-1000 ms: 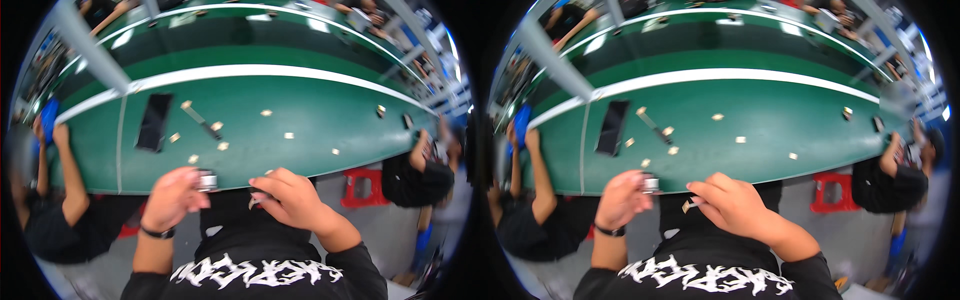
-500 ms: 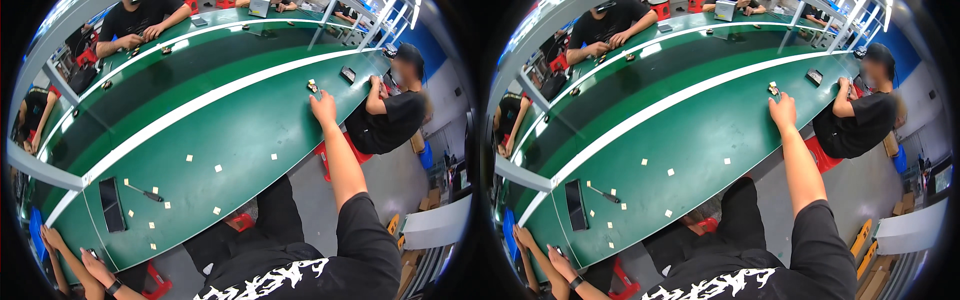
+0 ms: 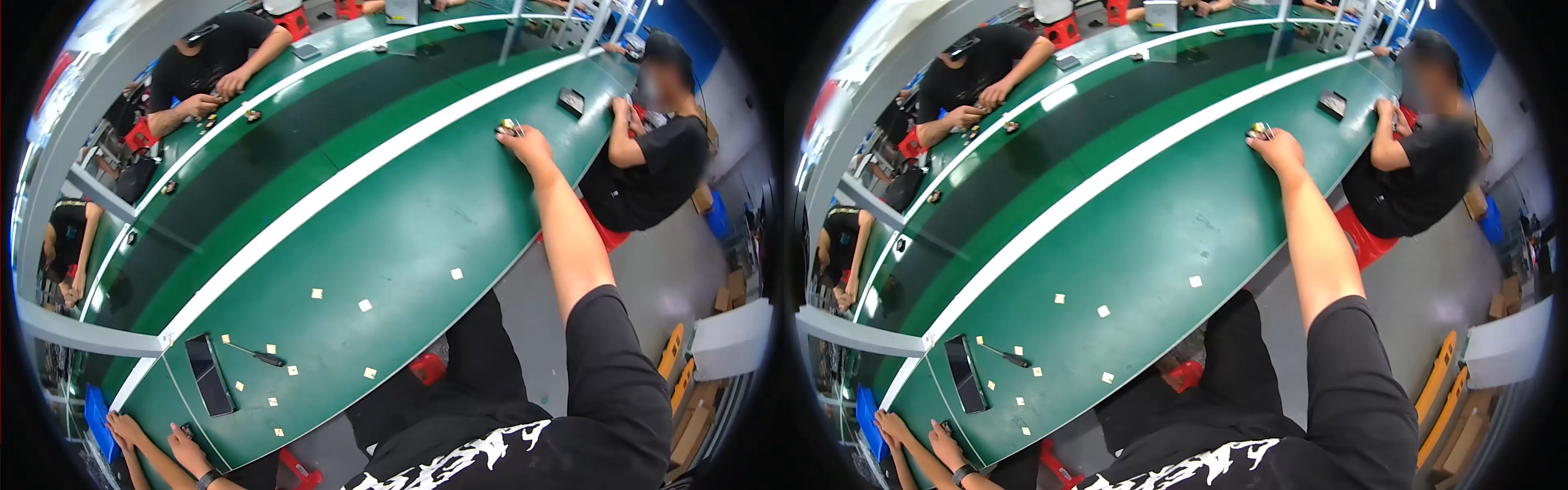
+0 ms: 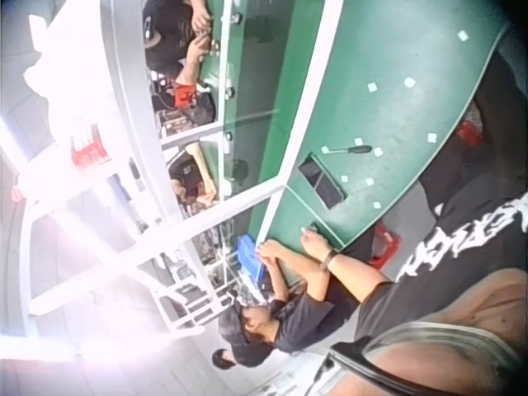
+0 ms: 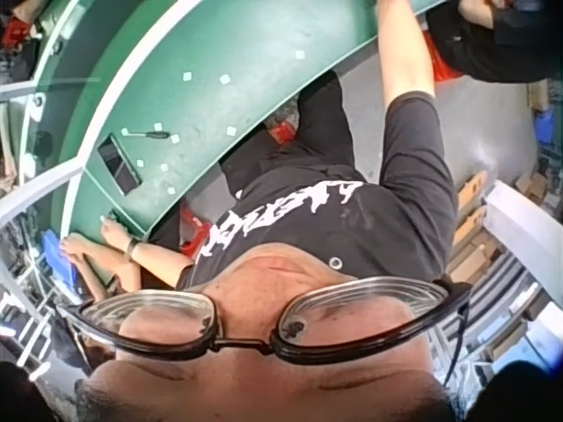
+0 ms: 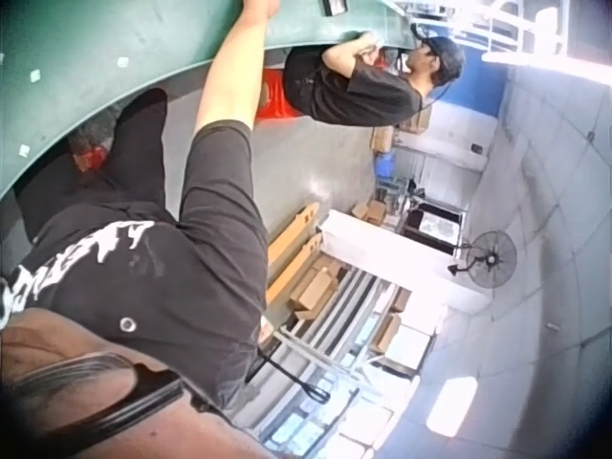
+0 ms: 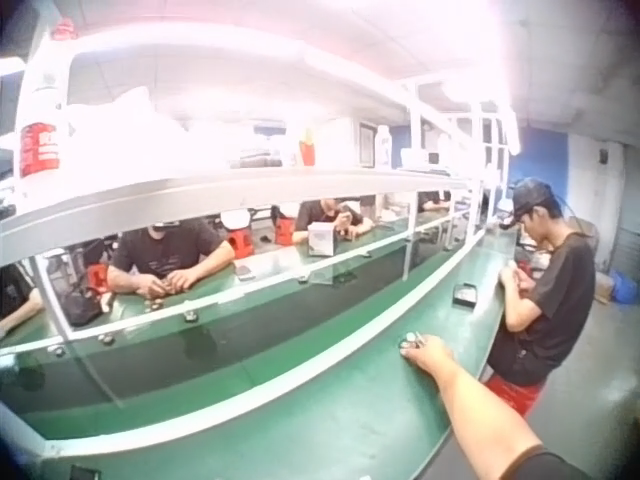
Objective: The user is assembling a small electronic device, likely a smartwatch or component, at a factory workbench.
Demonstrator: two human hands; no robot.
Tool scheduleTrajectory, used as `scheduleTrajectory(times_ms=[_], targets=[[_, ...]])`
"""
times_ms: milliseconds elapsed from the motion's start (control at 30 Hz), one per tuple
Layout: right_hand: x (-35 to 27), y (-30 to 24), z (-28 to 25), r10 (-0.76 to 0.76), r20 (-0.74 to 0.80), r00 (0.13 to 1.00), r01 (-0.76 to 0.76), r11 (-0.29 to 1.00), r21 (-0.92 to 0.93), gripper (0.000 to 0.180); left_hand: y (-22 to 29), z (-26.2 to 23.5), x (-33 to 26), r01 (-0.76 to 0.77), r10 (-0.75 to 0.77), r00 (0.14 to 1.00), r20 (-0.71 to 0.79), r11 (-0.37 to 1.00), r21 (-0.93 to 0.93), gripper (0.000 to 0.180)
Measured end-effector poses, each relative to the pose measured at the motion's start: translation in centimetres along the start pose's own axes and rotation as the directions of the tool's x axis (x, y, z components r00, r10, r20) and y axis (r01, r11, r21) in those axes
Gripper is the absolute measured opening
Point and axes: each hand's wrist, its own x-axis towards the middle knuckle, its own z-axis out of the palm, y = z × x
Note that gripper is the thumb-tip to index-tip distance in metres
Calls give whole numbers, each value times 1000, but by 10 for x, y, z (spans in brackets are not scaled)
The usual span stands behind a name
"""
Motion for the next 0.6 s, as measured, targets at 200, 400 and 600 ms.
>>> scheduleTrajectory(times_ms=[200,400,600], targets=[[9,34,15,-5,-14,1000,8,983,186,39,27,-3,-28,10,-27,995,-91,985,-173,53],[-143,-55,8,-344,103,933,281,879,386,47,136,-9,-153,-239,121,936,-331,908,-343,32],[-365,-134,-19,-745,283,605,439,607,662,51,276,70,-292,476,589,563,579,342,-810,58]])
